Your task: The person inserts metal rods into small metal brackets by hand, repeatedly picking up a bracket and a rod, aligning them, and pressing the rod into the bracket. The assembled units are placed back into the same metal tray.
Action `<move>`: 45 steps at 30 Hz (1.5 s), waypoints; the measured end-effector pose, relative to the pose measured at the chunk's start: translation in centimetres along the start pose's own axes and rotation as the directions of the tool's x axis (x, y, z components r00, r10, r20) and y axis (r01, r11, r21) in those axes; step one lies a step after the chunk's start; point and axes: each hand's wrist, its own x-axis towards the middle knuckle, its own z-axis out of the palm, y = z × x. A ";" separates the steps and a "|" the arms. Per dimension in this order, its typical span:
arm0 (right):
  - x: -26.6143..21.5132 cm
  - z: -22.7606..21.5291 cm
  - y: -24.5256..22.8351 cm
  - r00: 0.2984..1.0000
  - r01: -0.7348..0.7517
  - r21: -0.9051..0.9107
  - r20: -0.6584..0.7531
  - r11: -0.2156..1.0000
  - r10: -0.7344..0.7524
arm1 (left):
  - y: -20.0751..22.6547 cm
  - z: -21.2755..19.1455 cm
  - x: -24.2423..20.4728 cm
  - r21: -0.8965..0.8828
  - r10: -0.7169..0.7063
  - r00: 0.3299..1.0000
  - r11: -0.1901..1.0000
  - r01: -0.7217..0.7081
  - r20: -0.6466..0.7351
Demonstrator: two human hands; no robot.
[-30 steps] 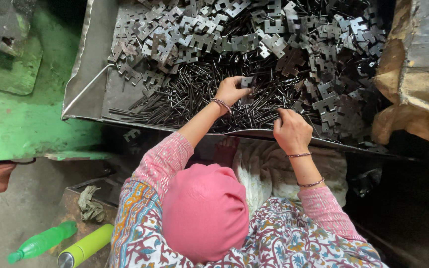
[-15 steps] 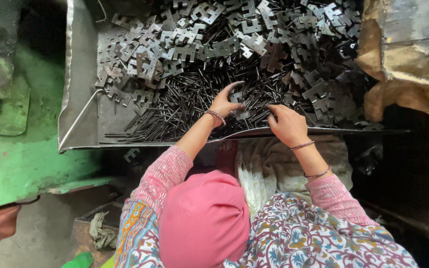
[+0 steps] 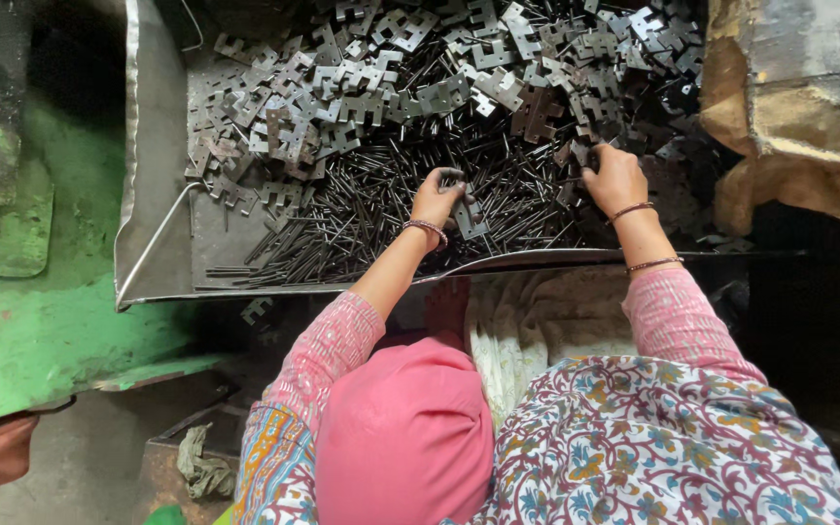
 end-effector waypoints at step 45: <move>-6.8 -4.1 -14.5 0.710 0.640 0.286 0.134 0.713 -0.691 | -0.7 0.1 0.4 0.095 0.096 0.995 0.991 -0.093 -0.028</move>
